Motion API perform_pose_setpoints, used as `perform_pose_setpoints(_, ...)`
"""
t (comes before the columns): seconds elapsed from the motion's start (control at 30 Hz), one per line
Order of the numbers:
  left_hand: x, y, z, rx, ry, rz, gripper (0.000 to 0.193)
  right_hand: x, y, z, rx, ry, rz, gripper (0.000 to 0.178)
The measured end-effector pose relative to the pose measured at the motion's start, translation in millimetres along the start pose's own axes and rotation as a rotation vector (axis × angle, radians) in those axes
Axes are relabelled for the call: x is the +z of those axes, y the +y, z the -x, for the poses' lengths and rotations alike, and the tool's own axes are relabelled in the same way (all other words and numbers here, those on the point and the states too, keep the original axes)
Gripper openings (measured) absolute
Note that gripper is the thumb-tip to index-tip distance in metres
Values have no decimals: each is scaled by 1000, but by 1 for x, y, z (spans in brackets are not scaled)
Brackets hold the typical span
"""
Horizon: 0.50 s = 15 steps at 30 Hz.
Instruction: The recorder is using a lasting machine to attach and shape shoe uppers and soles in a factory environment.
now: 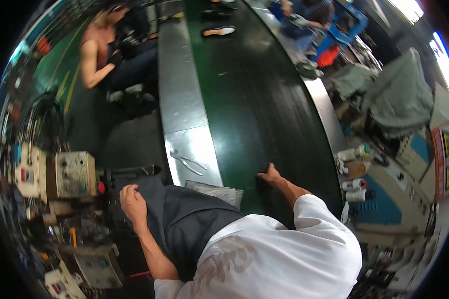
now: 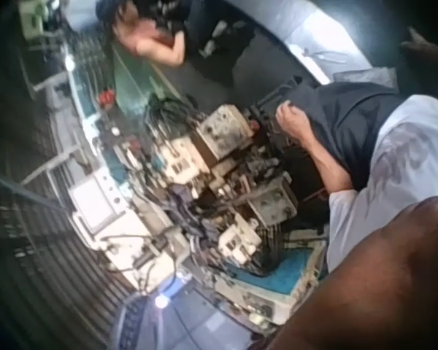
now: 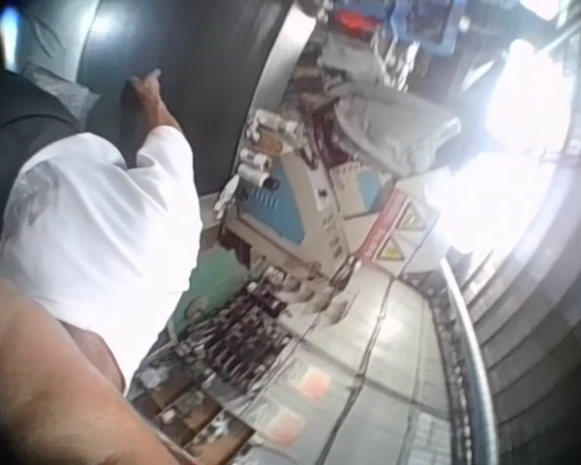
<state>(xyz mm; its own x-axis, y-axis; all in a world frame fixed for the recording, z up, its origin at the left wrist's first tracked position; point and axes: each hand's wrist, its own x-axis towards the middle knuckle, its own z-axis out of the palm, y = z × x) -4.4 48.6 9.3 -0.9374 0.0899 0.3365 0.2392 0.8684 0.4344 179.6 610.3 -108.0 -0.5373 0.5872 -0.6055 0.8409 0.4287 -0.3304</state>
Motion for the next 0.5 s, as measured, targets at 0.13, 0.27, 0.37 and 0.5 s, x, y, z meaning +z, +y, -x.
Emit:
perform_pose_setpoints(0.13,-13,-8,3,-79,29,17,20,19,-11,-32,-1,-34,215,90)
perform_pose_setpoints(0.27,-18,-23,19,-141,95,61,18,49,-93,-41,-368,50,338,65)
perform_pose_setpoints(0.37,-28,-31,30,-164,123,48,17,80,-186,-22,-745,37,310,56)
perform_pose_setpoints(0.5,-28,-35,31,-167,145,82,19,128,-247,19,-1131,84,321,51)
